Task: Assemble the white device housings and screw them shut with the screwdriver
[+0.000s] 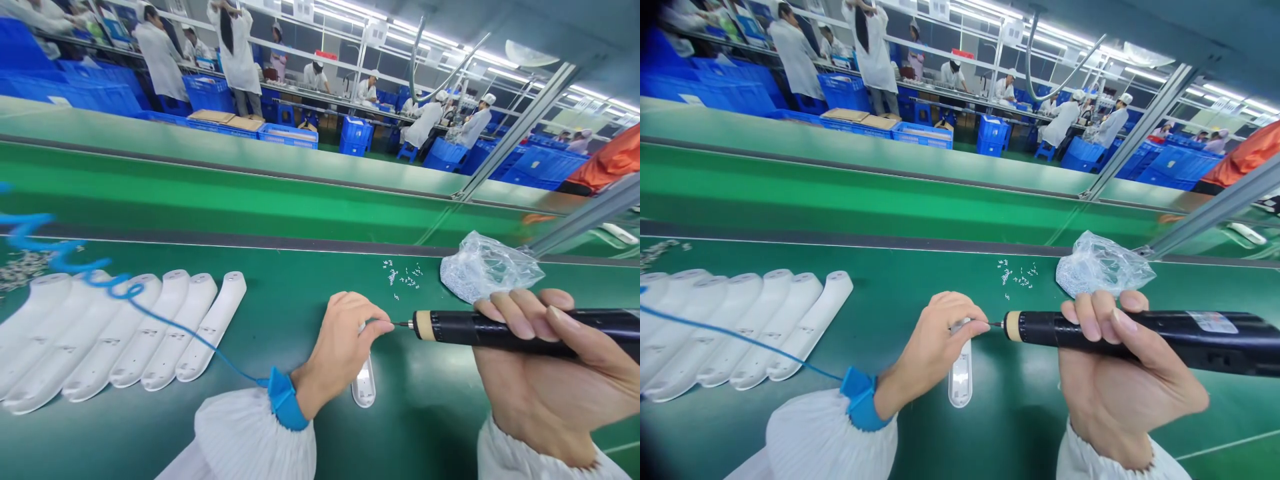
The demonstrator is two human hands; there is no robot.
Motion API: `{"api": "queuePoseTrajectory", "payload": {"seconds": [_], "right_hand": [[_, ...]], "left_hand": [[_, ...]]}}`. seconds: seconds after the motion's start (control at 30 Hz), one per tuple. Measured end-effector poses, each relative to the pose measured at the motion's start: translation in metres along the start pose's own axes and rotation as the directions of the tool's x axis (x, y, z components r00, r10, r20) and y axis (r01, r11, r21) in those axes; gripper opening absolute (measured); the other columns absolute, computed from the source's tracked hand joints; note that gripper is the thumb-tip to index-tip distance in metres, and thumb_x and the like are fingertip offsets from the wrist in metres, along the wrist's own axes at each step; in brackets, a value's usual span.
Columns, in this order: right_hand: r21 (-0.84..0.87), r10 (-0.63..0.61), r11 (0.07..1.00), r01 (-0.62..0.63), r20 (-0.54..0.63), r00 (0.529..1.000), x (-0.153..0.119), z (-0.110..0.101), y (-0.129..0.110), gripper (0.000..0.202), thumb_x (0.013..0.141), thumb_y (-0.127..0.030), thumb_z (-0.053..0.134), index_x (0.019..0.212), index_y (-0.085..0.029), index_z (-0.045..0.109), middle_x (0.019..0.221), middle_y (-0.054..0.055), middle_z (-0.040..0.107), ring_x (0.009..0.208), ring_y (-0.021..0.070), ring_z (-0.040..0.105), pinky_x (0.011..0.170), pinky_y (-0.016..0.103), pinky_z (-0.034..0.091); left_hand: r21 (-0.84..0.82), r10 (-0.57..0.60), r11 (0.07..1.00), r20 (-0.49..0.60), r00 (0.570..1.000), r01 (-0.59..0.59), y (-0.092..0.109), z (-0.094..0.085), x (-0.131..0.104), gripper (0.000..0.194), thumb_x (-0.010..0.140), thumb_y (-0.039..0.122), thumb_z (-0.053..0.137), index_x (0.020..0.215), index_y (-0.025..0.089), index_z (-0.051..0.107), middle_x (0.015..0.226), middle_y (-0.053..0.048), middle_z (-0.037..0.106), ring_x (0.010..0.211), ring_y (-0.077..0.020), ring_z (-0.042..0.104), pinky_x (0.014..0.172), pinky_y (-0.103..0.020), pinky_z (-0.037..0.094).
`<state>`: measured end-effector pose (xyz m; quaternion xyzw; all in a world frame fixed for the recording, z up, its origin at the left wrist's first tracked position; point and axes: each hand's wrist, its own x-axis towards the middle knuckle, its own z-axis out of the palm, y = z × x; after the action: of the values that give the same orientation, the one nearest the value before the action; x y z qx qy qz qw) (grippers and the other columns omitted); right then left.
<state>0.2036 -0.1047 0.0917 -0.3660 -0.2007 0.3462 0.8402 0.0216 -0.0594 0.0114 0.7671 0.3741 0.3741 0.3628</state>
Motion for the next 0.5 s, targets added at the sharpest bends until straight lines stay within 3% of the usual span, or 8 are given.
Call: {"api": "queuePoseTrajectory", "payload": {"seconds": [0.17, 0.27, 0.4, 0.5], "right_hand": [[-0.020, -0.007, 1.000, 0.007, 0.013, 1.000, -0.002, 0.003, 0.000, 0.014, 0.063, -0.012, 0.055, 0.072, -0.019, 0.046, 0.060, -0.007, 0.018, 0.052, 0.0082, 0.025, 0.053, 0.023, 0.034], [-0.073, -0.029, 0.997, 0.031, 0.015, 0.999, 0.002, 0.004, 0.000, 0.013, 0.065, -0.012, 0.054, 0.072, -0.019, 0.045, 0.058, -0.006, 0.021, 0.052, 0.0091, 0.026, 0.053, 0.024, 0.036], [-0.211, -0.020, 0.977, 0.013, -0.030, 0.999, 0.020, -0.003, -0.001, 0.017, 0.066, -0.009, 0.059, 0.076, -0.020, 0.049, 0.057, -0.004, 0.035, 0.053, 0.0108, 0.033, 0.053, 0.024, 0.035], [-0.349, -0.029, 0.936, 0.038, 0.031, 0.999, 0.033, -0.015, 0.001, 0.027, 0.065, -0.012, 0.072, 0.082, -0.020, 0.053, 0.064, -0.002, 0.049, 0.052, 0.0117, 0.042, 0.054, 0.027, 0.036]], "left_hand": [[0.209, 0.112, 0.972, -0.007, 0.994, -0.108, -0.009, 0.003, 0.001, 0.028, 0.098, 0.036, 0.058, 0.078, 0.020, 0.067, 0.080, -0.001, 0.068, 0.083, -0.0192, 0.058, 0.088, -0.038, 0.036], [0.213, 0.093, 0.973, -0.007, 0.996, -0.089, -0.011, 0.005, 0.000, 0.027, 0.099, 0.031, 0.058, 0.077, 0.018, 0.068, 0.076, -0.002, 0.067, 0.078, -0.0183, 0.056, 0.078, -0.035, 0.038], [-0.044, -0.144, 0.989, -0.078, 0.986, 0.141, -0.008, 0.000, 0.002, 0.019, 0.095, 0.023, 0.061, 0.080, 0.020, 0.071, 0.078, 0.001, 0.071, 0.072, -0.0151, 0.058, 0.067, -0.029, 0.042], [-0.289, -0.371, 0.898, -0.099, 0.923, 0.330, -0.006, -0.008, 0.007, 0.012, 0.089, 0.024, 0.065, 0.081, 0.021, 0.073, 0.075, 0.001, 0.072, 0.068, -0.0148, 0.062, 0.064, -0.027, 0.048]]}}
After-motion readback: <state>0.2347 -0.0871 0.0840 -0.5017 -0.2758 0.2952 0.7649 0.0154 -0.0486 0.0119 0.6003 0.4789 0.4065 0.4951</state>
